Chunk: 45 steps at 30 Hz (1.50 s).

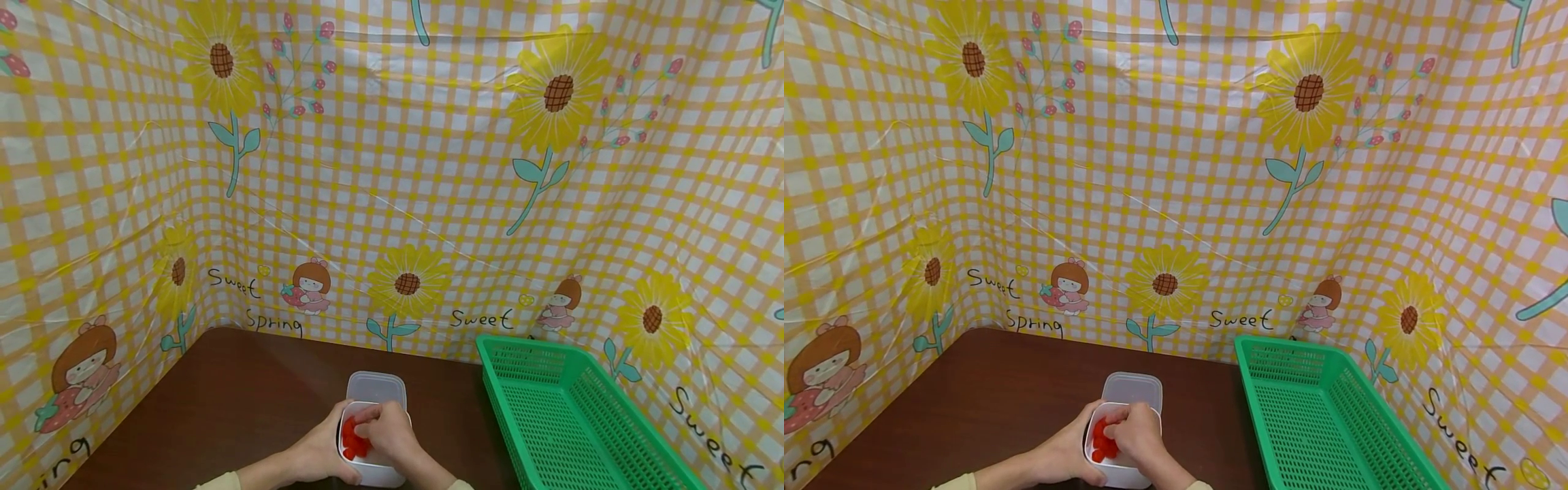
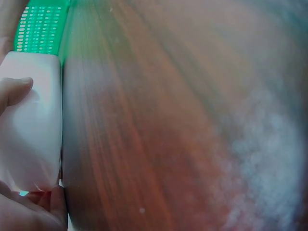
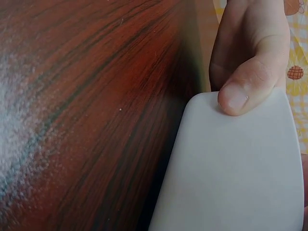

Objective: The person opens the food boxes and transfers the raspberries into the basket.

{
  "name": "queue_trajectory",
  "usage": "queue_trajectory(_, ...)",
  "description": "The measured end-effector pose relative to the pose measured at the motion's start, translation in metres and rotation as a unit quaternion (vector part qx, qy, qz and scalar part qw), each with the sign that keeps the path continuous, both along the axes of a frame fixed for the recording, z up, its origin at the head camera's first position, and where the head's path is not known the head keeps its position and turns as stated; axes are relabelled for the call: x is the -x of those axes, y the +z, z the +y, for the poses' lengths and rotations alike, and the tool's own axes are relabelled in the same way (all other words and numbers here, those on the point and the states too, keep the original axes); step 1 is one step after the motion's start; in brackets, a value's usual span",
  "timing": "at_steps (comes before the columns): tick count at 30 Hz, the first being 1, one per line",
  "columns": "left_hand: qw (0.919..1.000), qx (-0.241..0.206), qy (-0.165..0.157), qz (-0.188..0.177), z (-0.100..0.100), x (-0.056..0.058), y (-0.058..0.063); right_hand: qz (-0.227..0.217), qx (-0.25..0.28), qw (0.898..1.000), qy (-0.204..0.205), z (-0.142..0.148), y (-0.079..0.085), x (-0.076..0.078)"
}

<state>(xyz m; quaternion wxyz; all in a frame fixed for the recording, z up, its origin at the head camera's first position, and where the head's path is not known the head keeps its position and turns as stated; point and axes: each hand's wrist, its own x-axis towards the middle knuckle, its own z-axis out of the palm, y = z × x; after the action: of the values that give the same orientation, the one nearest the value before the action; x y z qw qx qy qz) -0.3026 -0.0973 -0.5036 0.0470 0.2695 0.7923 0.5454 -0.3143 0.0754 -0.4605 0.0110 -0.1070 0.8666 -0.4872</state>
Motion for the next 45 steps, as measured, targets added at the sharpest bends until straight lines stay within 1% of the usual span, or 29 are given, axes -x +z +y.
queue_trajectory(4,1.0,0.004,-0.005,0.007,0.0001,0.0003,-0.0012,0.002,-0.004,1.0,-0.005,-0.0009,0.0,-0.0009)
queue_trajectory(8,0.9998,0.014,0.001,0.011,0.0004,0.0004,-0.0021,0.011,-0.02,1.0,-0.009,-0.0017,-0.0007,-0.0024)
queue_trajectory(12,0.9997,0.018,0.014,0.005,0.0005,-0.0002,-0.0008,0.019,-0.038,0.999,-0.009,-0.0022,-0.0012,-0.0033)
queue_trajectory(17,0.9999,0.009,0.014,0.0,0.0006,-0.0018,0.0019,0.02,-0.05,0.999,-0.007,-0.0028,-0.001,-0.0032)
queue_trajectory(23,0.9997,0.012,0.014,-0.017,0.0002,-0.0001,0.0015,0.006,-0.04,0.999,0.009,-0.0028,-0.0005,-0.0028)
queue_trajectory(27,0.9995,0.02,0.011,-0.021,-0.0005,0.0011,0.0006,0.013,-0.044,0.999,0.019,-0.0021,-0.001,-0.0028)
queue_trajectory(31,0.9994,0.022,0.011,-0.024,-0.0004,0.0006,0.0018,0.018,-0.054,0.998,0.02,-0.0018,-0.0018,-0.0031)
queue_trajectory(34,0.9994,0.023,0.015,-0.022,-0.0002,0.0001,0.0028,0.033,-0.073,0.997,0.02,-0.0019,-0.003,-0.0031)
queue_trajectory(38,0.9995,0.024,0.009,-0.02,-0.0006,0.0009,0.0015,0.052,-0.101,0.993,0.023,-0.002,-0.0053,-0.004)
queue_trajectory(42,0.9996,0.02,0.002,-0.018,-0.0012,0.0019,-0.0007,0.044,-0.105,0.993,0.029,-0.002,-0.0048,-0.0054)
queue_trajectory(45,0.9997,0.022,-0.001,-0.005,-0.002,0.003,-0.0024,0.043,-0.111,0.992,0.032,-0.0019,-0.0036,-0.0052)
